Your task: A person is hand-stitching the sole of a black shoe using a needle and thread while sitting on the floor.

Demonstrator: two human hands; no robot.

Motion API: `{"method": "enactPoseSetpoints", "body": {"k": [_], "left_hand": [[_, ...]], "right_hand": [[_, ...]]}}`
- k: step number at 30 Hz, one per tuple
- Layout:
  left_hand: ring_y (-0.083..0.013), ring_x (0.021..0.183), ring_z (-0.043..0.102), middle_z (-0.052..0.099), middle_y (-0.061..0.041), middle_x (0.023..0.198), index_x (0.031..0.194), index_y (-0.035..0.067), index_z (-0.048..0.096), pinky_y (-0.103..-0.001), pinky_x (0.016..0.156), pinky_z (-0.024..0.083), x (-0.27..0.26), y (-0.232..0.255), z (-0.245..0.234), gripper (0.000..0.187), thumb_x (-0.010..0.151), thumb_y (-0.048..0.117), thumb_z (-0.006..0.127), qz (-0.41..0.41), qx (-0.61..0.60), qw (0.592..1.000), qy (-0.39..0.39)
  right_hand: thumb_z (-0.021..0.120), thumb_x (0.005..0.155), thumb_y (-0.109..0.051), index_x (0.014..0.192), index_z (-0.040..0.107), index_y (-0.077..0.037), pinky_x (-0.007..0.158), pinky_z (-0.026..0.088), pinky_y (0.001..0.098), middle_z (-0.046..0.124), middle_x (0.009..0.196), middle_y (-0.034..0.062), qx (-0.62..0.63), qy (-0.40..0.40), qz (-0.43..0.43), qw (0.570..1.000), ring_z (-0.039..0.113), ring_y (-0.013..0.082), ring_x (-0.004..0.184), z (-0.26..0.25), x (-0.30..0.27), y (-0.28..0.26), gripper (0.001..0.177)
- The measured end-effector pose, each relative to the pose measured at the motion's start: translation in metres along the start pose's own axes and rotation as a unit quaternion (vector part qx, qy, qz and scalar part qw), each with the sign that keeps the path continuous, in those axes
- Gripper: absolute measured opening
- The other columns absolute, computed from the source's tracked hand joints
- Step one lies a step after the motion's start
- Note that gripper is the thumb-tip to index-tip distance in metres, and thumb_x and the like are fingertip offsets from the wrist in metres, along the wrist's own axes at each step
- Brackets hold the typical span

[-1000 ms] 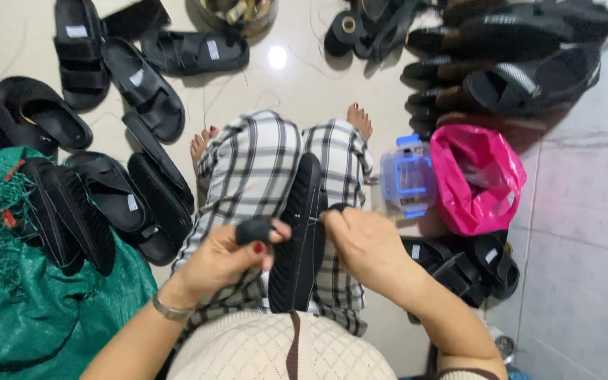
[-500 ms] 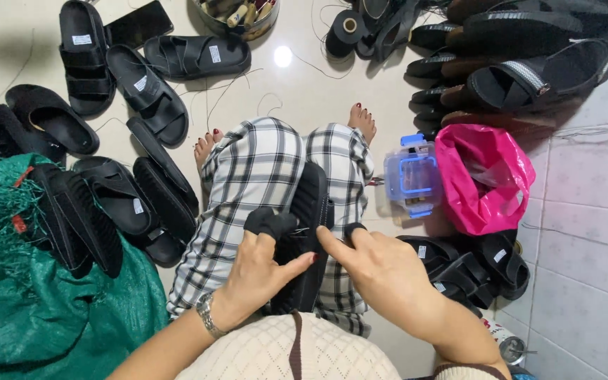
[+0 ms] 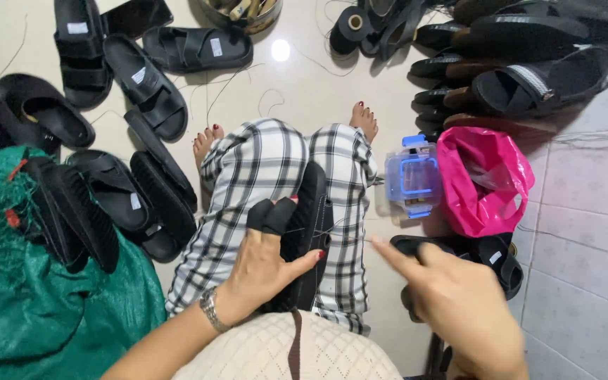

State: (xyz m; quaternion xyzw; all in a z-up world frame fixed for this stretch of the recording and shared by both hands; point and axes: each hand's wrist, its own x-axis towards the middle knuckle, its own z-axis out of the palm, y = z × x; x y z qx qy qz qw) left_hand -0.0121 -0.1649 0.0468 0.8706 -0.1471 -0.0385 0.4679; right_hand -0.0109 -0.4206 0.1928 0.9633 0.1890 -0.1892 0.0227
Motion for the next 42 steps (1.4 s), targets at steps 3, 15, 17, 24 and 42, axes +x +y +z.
{"method": "enactPoseSetpoints", "body": {"k": [3,15,17,24,42], "left_hand": [[-0.0222,0.108,0.071,0.056,-0.016,0.128,0.142,0.002,0.043,-0.027,0.095,0.061,0.01,0.008,-0.02,0.077,0.076,0.009,0.081,-0.098,-0.224,0.967,-0.067],[-0.0277,0.074,0.064,0.052,-0.017,0.123,0.145,0.009,0.051,-0.042,0.067,0.056,0.001,0.007,-0.017,0.089,0.069,0.027,0.093,-0.043,-0.087,0.995,-0.024],[-0.0279,0.073,0.063,0.052,-0.017,0.126,0.143,0.008,0.052,-0.043,0.066,0.056,0.0,0.005,-0.015,0.084,0.071,0.028,0.091,-0.032,-0.074,0.996,-0.033],[-0.0201,0.058,0.064,0.059,-0.006,0.086,0.123,0.011,0.072,-0.032,0.054,0.054,-0.012,-0.014,-0.015,0.048,0.078,0.019,0.086,-0.033,-0.12,0.992,0.023],[-0.0341,0.09,0.076,0.073,-0.013,0.093,0.11,0.006,0.079,-0.038,0.07,0.062,-0.004,-0.009,-0.021,0.028,0.083,0.0,0.076,-0.038,-0.129,0.989,0.069]], "right_hand": [[0.069,0.082,-0.02,0.138,0.06,-0.027,0.038,0.04,0.0344,0.052,0.064,0.0005,0.182,0.015,-0.065,0.981,0.05,0.0181,0.041,0.029,0.001,0.007,0.057],[0.074,0.087,-0.012,0.114,0.075,-0.016,0.063,0.057,0.029,0.07,0.085,0.0027,0.438,0.303,0.034,0.846,0.07,0.0229,0.07,0.112,0.061,-0.035,0.027],[0.075,0.079,-0.012,0.107,0.075,-0.02,0.062,0.055,0.0311,0.066,0.08,-0.0013,0.383,0.291,0.005,0.877,0.068,0.0218,0.068,0.133,0.06,-0.017,0.028],[0.071,0.069,-0.003,0.093,0.074,-0.023,0.055,0.052,0.0312,0.051,0.064,-0.0016,0.194,0.331,-0.016,0.923,0.058,0.0229,0.051,0.089,0.049,-0.023,0.031],[0.067,0.083,-0.002,0.096,0.076,-0.021,0.058,0.049,0.0247,0.061,0.071,0.0001,0.097,0.425,-0.006,0.9,0.059,0.0175,0.061,0.079,0.062,-0.043,0.025]]}}
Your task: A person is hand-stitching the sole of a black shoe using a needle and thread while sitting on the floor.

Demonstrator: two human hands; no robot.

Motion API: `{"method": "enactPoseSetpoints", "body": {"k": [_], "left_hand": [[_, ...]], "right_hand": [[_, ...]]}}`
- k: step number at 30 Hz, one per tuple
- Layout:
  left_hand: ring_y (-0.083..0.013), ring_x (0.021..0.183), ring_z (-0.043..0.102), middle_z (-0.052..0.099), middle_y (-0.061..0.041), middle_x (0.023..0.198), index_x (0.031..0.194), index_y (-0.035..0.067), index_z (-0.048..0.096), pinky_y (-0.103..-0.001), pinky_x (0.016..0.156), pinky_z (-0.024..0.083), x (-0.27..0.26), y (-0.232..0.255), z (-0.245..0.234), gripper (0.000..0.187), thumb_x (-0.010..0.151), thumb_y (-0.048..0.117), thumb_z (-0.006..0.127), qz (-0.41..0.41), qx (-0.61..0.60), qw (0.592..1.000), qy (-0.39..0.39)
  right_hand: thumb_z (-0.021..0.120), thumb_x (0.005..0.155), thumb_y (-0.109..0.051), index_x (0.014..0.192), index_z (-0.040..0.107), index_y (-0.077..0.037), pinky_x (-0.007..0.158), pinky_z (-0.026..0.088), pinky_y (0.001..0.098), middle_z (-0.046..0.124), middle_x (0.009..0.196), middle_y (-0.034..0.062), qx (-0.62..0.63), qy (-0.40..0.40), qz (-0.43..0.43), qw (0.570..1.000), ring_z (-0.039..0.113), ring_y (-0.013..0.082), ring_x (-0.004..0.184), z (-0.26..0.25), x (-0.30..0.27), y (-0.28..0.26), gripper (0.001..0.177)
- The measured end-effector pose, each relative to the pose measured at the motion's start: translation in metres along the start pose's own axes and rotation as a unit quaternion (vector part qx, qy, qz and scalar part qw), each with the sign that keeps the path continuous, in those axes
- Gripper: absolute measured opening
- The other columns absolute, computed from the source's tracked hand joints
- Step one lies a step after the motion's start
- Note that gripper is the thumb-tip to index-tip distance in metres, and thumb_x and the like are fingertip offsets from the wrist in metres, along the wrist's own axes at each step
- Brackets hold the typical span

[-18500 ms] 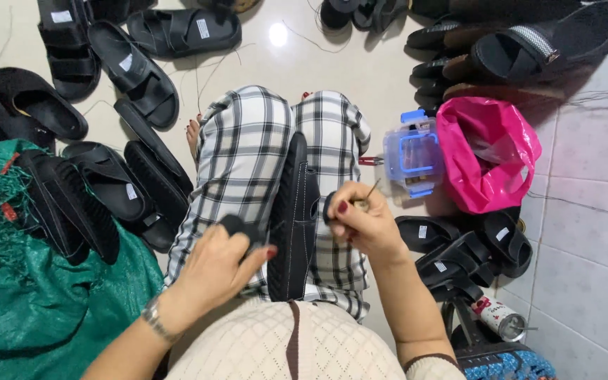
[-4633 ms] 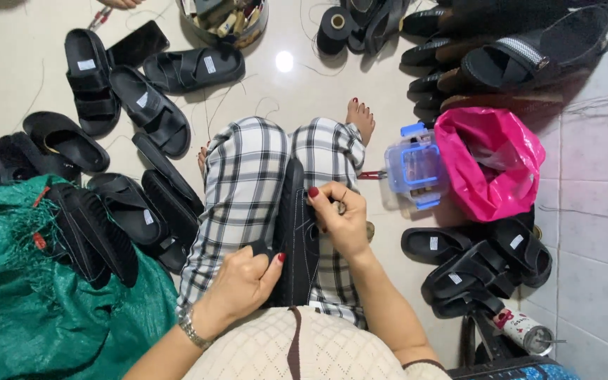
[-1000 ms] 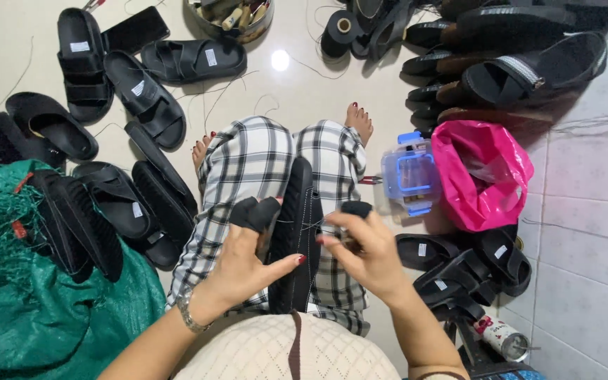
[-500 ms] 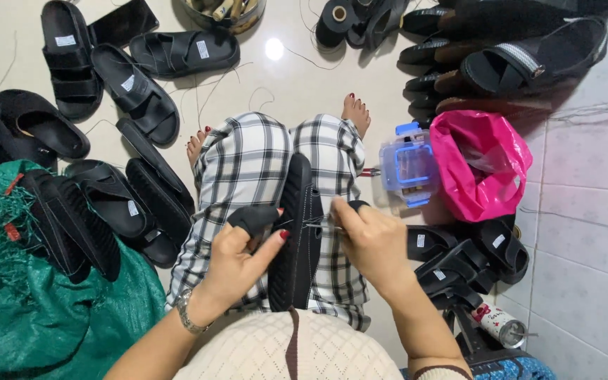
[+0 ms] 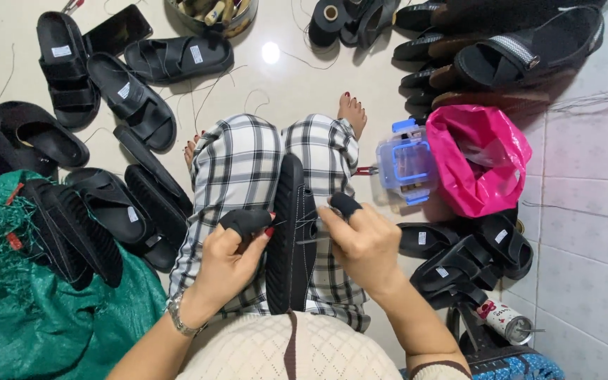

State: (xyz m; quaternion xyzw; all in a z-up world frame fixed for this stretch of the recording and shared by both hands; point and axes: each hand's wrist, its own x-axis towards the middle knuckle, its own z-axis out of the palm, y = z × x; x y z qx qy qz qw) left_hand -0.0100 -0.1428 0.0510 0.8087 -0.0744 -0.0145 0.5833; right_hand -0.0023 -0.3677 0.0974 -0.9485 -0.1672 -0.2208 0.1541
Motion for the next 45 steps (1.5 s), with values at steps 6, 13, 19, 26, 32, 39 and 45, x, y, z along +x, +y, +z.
{"method": "enactPoseSetpoints", "body": {"k": [6,13,19,26,32,39,45], "left_hand": [[-0.0358,0.092,0.075,0.072,-0.013,0.092,0.108,0.005,0.078,-0.039,0.072,0.062,-0.006,-0.008,0.001,0.027,0.082,-0.003,0.077,0.02,0.014,0.999,0.033],[-0.031,0.092,0.074,0.068,-0.01,0.093,0.106,0.005,0.076,-0.036,0.072,0.062,0.0,-0.007,-0.004,0.019,0.088,0.001,0.073,0.052,0.066,0.996,0.037],[-0.034,0.092,0.074,0.07,-0.012,0.093,0.105,0.006,0.078,-0.038,0.069,0.062,0.0,-0.008,-0.003,0.021,0.085,0.002,0.076,0.046,0.076,0.996,0.014],[-0.0307,0.093,0.074,0.07,-0.009,0.096,0.111,0.007,0.077,-0.036,0.073,0.063,-0.001,-0.003,0.0,0.025,0.086,0.004,0.074,0.042,0.06,0.997,-0.007],[-0.031,0.089,0.075,0.071,-0.007,0.094,0.11,0.011,0.078,-0.036,0.07,0.062,0.003,-0.001,0.0,0.024,0.086,0.007,0.075,0.049,0.08,0.995,-0.023],[-0.0344,0.086,0.074,0.07,-0.008,0.092,0.112,0.011,0.078,-0.039,0.066,0.063,0.0,0.005,-0.001,0.027,0.085,0.006,0.075,0.021,0.08,0.996,-0.033],[-0.034,0.085,0.075,0.072,-0.009,0.09,0.11,0.009,0.079,-0.039,0.067,0.063,-0.001,-0.001,-0.004,0.026,0.084,0.007,0.077,0.026,0.061,0.998,-0.02]], "right_hand": [[0.075,0.078,-0.006,0.092,0.079,-0.014,0.055,0.051,0.0301,0.056,0.062,0.004,0.066,0.054,0.079,0.993,0.058,0.0218,0.055,0.032,-0.033,0.015,0.016],[0.074,0.08,-0.005,0.093,0.081,-0.018,0.071,0.057,0.0341,0.069,0.087,0.0092,0.238,0.025,0.181,0.954,0.071,0.0288,0.076,0.006,-0.023,0.03,0.019],[0.073,0.077,0.002,0.087,0.067,-0.011,0.058,0.054,0.0348,0.063,0.066,0.0093,0.331,-0.03,0.212,0.919,0.064,0.0299,0.058,0.032,-0.022,0.021,0.017],[0.069,0.08,-0.002,0.1,0.078,-0.018,0.066,0.055,0.0312,0.064,0.07,0.0023,0.22,-0.04,0.154,0.963,0.064,0.0239,0.062,-0.014,-0.015,0.031,0.027],[0.074,0.078,-0.004,0.093,0.07,-0.011,0.055,0.053,0.0339,0.069,0.071,0.0089,0.348,-0.08,0.199,0.913,0.064,0.0269,0.057,0.03,-0.029,0.028,0.017],[0.077,0.065,-0.009,0.102,0.073,-0.02,0.055,0.055,0.0338,0.06,0.071,0.0017,0.045,-0.167,0.022,0.985,0.064,0.0221,0.063,-0.01,-0.015,0.015,0.038],[0.081,0.066,-0.013,0.102,0.075,-0.015,0.047,0.051,0.0296,0.054,0.061,-0.0012,-0.029,-0.144,0.065,0.987,0.061,0.0179,0.057,0.009,-0.019,-0.006,0.037]]}}
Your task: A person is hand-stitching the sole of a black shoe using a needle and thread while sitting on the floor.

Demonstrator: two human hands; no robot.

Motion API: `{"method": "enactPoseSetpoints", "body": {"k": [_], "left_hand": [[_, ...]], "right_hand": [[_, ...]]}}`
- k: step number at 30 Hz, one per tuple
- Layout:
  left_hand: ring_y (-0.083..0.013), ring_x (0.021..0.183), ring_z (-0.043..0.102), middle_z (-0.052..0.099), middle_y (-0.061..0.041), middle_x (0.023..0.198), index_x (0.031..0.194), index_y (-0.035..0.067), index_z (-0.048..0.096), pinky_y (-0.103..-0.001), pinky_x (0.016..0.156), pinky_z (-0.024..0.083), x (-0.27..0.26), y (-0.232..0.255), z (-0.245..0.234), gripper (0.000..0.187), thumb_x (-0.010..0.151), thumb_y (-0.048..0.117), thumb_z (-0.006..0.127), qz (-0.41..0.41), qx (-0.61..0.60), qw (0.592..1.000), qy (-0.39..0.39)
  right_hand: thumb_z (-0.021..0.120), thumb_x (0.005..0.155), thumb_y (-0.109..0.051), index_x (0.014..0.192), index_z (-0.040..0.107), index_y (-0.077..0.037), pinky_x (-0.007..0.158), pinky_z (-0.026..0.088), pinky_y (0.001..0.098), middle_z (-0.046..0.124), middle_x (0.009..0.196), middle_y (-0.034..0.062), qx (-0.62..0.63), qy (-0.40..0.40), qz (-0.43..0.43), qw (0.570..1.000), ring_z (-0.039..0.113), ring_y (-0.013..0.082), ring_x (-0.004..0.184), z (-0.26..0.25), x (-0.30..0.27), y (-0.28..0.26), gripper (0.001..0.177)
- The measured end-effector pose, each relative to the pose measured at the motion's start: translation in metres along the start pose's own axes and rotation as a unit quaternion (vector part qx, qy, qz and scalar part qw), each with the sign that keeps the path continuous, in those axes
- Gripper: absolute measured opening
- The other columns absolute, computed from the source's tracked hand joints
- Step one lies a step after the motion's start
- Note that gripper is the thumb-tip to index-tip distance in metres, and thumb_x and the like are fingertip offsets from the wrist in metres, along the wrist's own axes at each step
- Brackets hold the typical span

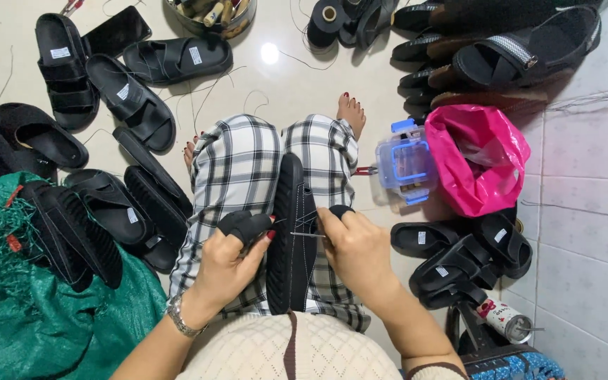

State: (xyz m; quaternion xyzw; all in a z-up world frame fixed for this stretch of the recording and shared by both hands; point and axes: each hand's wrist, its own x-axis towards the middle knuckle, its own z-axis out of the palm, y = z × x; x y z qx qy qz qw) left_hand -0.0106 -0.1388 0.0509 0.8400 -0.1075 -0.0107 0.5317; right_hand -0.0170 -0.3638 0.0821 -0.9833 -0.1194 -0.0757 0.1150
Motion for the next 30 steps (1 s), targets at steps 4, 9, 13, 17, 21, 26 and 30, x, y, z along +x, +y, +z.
{"method": "enactPoseSetpoints", "body": {"k": [4,9,13,17,21,26,30], "left_hand": [[-0.0296,0.08,0.076,0.072,-0.006,0.086,0.103,0.011,0.081,-0.035,0.064,0.062,-0.007,-0.012,-0.002,0.021,0.083,0.005,0.078,0.014,-0.006,0.999,0.037],[-0.0208,0.045,0.03,0.043,-0.002,0.051,0.06,0.012,0.052,-0.037,0.052,0.028,-0.024,-0.1,-0.063,0.038,0.089,0.002,0.075,0.07,0.324,0.93,0.16],[-0.0408,0.08,0.057,0.062,-0.025,0.089,0.108,-0.006,0.072,-0.048,0.076,0.05,0.002,-0.052,-0.105,0.02,0.101,0.013,0.073,-0.063,0.481,0.868,0.101],[-0.0264,0.073,0.051,0.06,-0.011,0.086,0.086,0.005,0.069,-0.038,0.068,0.044,0.017,-0.001,-0.048,0.014,0.085,0.017,0.076,0.023,0.194,0.98,-0.019],[-0.0235,0.037,0.055,0.061,-0.007,0.05,0.058,0.007,0.057,-0.035,0.04,0.044,0.001,0.0,-0.022,0.046,0.086,0.039,0.076,-0.038,0.188,0.969,-0.158],[-0.0057,0.052,0.045,0.063,0.003,0.065,0.104,0.001,0.072,-0.021,0.046,0.036,0.0,0.006,-0.032,0.02,0.09,0.016,0.071,-0.21,-0.288,0.863,-0.357],[-0.0148,0.055,0.05,0.065,-0.004,0.078,0.133,0.011,0.064,-0.028,0.051,0.042,0.03,0.034,-0.022,0.048,0.086,0.02,0.072,0.012,-0.006,0.989,-0.15]], "right_hand": [[0.078,0.071,-0.017,0.09,0.074,-0.019,0.048,0.049,0.0276,0.051,0.058,-0.0034,0.048,0.033,-0.016,0.998,0.058,0.0178,0.055,0.007,0.0,0.014,0.02],[0.082,0.081,-0.001,0.089,0.078,-0.002,0.054,0.039,0.0299,0.06,0.063,0.0,0.057,0.239,0.107,0.963,0.04,0.0122,0.051,-0.037,-0.022,0.07,0.008],[0.074,0.082,0.017,0.118,0.073,0.008,0.088,0.053,0.0474,0.069,0.121,0.0252,-0.072,0.234,0.163,0.956,0.062,0.04,0.099,-0.05,-0.02,0.089,0.037],[0.08,0.078,-0.002,0.129,0.064,-0.005,0.052,0.037,0.0237,0.065,0.086,0.0035,0.313,0.031,0.116,0.942,0.044,0.0092,0.058,-0.016,-0.005,0.039,0.053],[0.08,0.079,-0.017,0.091,0.078,-0.008,0.048,0.04,0.0273,0.062,0.063,0.0018,0.325,-0.067,0.064,0.941,0.049,0.0136,0.049,-0.004,0.001,0.025,0.016],[0.073,0.085,-0.004,0.087,0.073,-0.001,0.05,0.04,0.0215,0.06,0.095,0.0159,0.681,-0.118,0.117,0.713,0.049,0.0098,0.057,0.017,-0.017,0.044,0.003],[0.07,0.095,-0.01,0.09,0.062,0.001,0.038,0.032,0.0201,0.071,0.081,0.0179,0.881,-0.113,0.127,0.442,0.04,0.0076,0.045,0.035,-0.007,0.038,0.014]]}}
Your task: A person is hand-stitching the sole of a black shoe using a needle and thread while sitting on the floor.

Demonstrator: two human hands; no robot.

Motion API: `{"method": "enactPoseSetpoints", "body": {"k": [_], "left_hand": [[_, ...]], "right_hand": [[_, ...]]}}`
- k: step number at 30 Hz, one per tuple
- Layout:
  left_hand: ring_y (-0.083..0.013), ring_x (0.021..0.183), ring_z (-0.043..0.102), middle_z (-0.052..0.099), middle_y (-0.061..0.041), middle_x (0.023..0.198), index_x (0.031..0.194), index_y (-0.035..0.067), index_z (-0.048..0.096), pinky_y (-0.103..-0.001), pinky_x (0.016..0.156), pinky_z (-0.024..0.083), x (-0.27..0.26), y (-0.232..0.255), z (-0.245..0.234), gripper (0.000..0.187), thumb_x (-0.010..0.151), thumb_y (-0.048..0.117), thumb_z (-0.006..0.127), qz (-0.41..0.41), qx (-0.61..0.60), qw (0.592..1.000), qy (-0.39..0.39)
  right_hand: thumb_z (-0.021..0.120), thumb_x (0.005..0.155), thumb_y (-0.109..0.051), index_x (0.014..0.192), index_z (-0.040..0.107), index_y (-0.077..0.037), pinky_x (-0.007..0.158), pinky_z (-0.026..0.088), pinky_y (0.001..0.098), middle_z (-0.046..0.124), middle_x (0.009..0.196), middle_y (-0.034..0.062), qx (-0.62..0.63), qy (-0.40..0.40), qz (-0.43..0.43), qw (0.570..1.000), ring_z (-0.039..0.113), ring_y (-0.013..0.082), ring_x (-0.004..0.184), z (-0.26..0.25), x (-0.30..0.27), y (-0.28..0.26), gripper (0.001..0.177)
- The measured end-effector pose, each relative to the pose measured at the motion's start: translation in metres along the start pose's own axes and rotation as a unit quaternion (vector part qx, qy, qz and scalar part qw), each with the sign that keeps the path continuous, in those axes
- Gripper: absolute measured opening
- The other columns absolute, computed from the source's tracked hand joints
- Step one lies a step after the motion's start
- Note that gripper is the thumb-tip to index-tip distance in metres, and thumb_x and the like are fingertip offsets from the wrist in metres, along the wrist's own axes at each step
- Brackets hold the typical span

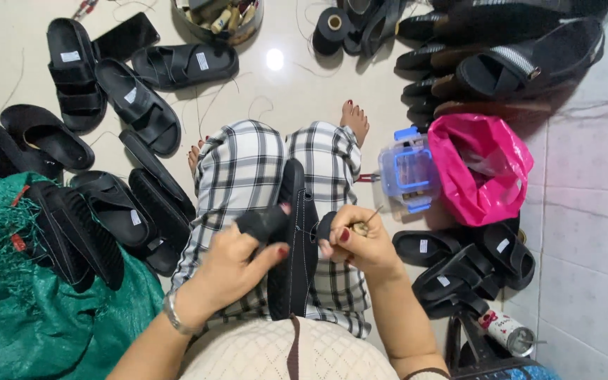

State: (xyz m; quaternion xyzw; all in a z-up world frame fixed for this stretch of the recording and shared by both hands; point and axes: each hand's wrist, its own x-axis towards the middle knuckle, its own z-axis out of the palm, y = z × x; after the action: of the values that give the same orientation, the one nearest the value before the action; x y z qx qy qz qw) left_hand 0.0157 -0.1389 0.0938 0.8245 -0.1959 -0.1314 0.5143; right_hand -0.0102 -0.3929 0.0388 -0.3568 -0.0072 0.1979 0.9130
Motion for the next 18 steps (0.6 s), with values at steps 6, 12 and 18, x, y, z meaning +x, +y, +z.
{"method": "enactPoseSetpoints", "body": {"k": [6,12,18], "left_hand": [[-0.024,0.04,0.047,0.033,-0.003,0.044,0.045,0.014,0.046,-0.028,0.04,0.038,-0.025,-0.05,0.038,0.059,0.094,0.039,0.069,0.097,0.214,0.966,0.11],[-0.02,0.036,0.037,0.047,-0.006,0.043,0.045,0.006,0.048,-0.034,0.035,0.032,-0.052,-0.045,0.052,0.046,0.083,0.011,0.073,0.044,0.091,0.991,0.091],[-0.0208,0.037,0.034,0.044,-0.005,0.045,0.047,0.005,0.046,-0.036,0.037,0.03,-0.052,-0.043,0.055,0.044,0.083,0.007,0.07,0.06,0.07,0.99,0.107]], "right_hand": [[0.064,0.094,0.001,0.08,0.062,0.008,0.036,0.035,0.0238,0.041,0.042,0.006,-0.213,0.148,-0.129,0.957,0.038,0.0109,0.035,0.001,0.016,0.025,0.016],[0.066,0.093,-0.003,0.084,0.062,-0.005,0.041,0.032,0.0174,0.051,0.059,-0.003,-0.122,0.184,-0.026,0.975,0.039,0.0038,0.047,0.003,0.022,0.03,0.01],[0.069,0.09,-0.002,0.079,0.06,-0.006,0.043,0.038,0.0267,0.052,0.056,-0.0005,-0.619,0.172,-0.203,0.739,0.041,0.0115,0.044,0.067,0.046,0.012,0.015]]}}
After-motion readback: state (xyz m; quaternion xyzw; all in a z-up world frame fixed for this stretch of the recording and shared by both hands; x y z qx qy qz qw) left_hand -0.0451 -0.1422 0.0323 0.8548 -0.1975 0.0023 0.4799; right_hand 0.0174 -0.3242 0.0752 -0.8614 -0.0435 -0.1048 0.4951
